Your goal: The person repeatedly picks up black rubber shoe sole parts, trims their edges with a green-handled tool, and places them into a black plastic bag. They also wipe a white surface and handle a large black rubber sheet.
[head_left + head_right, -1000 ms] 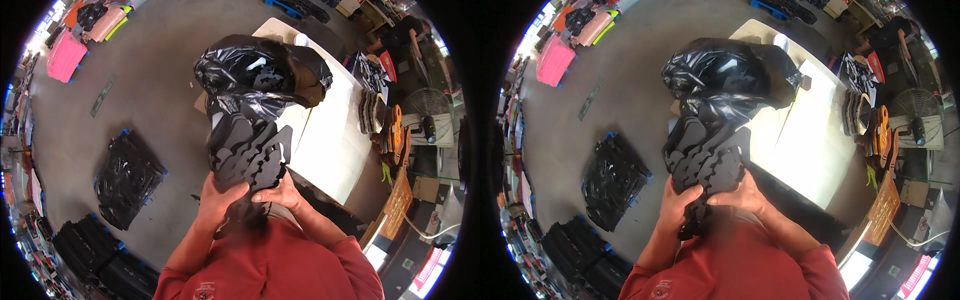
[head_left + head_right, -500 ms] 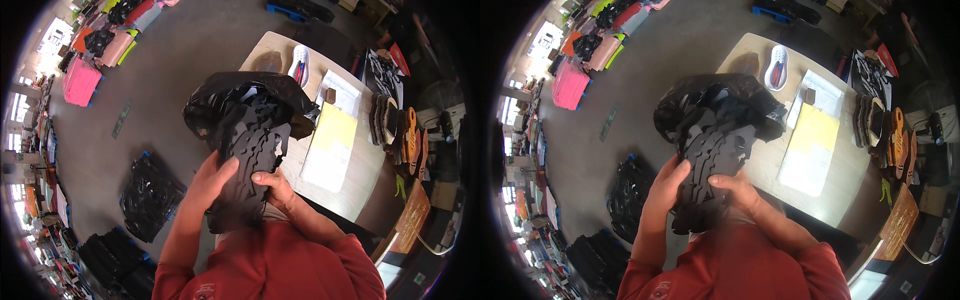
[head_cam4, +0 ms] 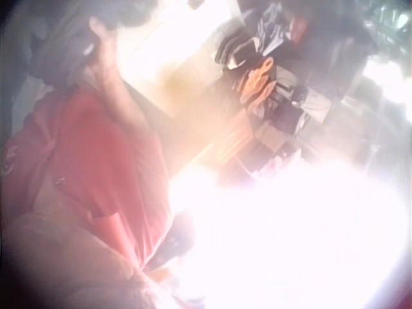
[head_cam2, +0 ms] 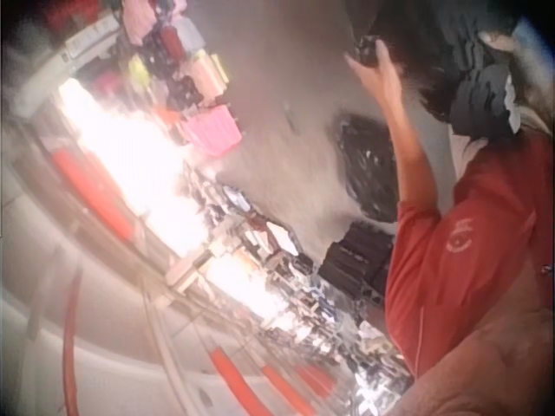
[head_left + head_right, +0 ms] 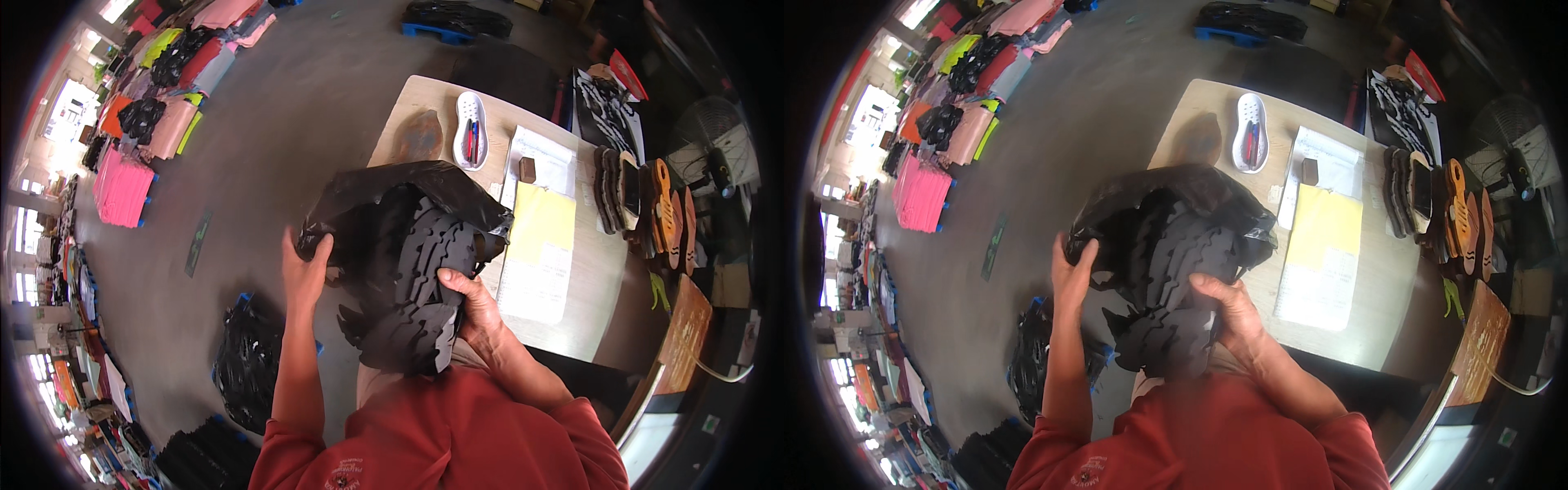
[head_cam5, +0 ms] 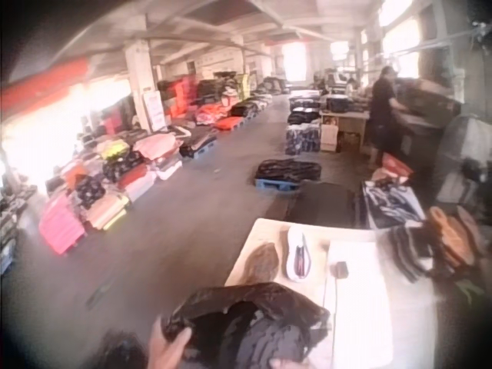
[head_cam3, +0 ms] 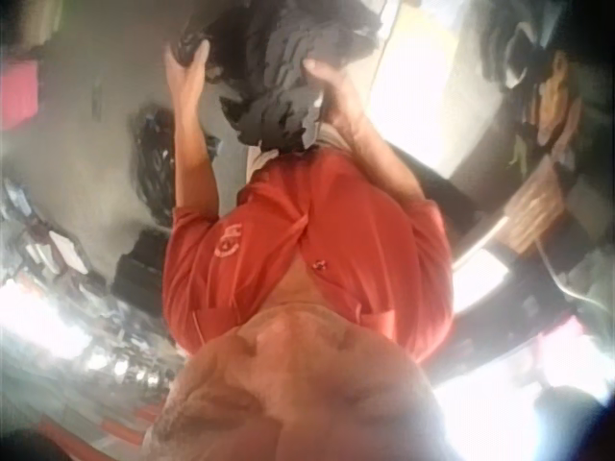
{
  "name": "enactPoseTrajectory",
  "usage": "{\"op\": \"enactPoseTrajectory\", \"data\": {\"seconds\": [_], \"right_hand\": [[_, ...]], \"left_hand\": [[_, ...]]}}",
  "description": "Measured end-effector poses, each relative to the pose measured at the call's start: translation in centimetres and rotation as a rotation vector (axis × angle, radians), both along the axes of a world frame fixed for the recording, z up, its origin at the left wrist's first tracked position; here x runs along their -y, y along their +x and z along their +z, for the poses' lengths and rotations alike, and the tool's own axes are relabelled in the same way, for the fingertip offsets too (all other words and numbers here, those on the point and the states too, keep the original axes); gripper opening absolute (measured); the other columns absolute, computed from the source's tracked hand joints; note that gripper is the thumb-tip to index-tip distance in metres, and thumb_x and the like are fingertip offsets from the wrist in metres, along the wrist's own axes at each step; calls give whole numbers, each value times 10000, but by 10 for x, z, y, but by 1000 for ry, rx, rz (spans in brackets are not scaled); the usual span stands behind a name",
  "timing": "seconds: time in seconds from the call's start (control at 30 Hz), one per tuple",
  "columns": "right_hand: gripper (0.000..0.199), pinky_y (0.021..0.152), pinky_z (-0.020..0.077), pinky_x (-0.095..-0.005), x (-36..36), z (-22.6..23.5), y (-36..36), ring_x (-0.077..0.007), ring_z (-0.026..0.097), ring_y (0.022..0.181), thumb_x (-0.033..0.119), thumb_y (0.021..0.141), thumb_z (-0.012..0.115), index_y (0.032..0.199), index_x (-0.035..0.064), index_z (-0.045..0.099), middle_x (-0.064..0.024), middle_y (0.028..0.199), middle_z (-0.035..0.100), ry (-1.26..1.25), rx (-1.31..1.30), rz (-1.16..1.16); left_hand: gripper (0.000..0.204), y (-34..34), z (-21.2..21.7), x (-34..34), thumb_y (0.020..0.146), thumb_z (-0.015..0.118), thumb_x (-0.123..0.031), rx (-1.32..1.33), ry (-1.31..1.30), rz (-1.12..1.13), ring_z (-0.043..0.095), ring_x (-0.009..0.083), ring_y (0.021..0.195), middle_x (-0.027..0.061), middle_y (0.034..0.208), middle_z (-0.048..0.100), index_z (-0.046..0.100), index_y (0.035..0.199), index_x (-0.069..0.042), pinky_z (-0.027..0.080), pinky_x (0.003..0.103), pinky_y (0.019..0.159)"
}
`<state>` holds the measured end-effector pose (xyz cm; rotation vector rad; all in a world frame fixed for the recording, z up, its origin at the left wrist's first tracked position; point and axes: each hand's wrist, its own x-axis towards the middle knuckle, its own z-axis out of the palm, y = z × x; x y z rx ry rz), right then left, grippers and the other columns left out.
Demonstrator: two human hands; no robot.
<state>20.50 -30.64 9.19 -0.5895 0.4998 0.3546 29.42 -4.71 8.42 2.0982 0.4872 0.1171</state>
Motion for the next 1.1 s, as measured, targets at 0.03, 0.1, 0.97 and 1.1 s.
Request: {"op": "enactPoseTrajectory", "data": {"seconds": [0.03, 0.1, 0.97, 1.1], "right_hand": [[633, 1034, 564, -457, -1, 0, 3, -295, 696, 1130, 250, 841, 853, 1379, 29, 604, -119, 1266, 708, 12, -38, -8], [615, 1035, 563, -465, -5, 2, 11, -307, 702, 1122, 264, 851, 845, 1370, 28, 615, -131, 1262, 716, 7, -81, -66], [348, 951, 614, -475, -18, 12, 106, -300, 752, 1032, 263, 996, 714, 1252, 29, 692, -146, 1173, 763, 218, 101, -487], [374, 979, 595, -457, -18, 7, 109, -302, 724, 1081, 240, 979, 737, 1281, 29, 672, -133, 1217, 744, 211, 181, -475]], "left_hand": [[534, 5, -6, -5, 951, 754, -224, -56, -134, -36, 643, 256, 1181, 176, 1292, 671, 591, 1385, 41, 486, 379, 1035], [382, 8, -16, -13, 947, 751, -195, -272, -403, -87, 689, 184, 1007, 104, 1108, 745, 696, 1253, 28, 537, 330, 893], [139, -6, -72, -32, 988, 666, -81, -216, -1655, -98, 690, 208, 910, 78, 1024, 723, 616, 1116, -58, 574, 384, 834], [203, -8, -87, -39, 893, 699, -72, 48, -314, -481, 671, 183, 870, 103, 922, 707, 590, 1054, -14, 538, 325, 811]]}}
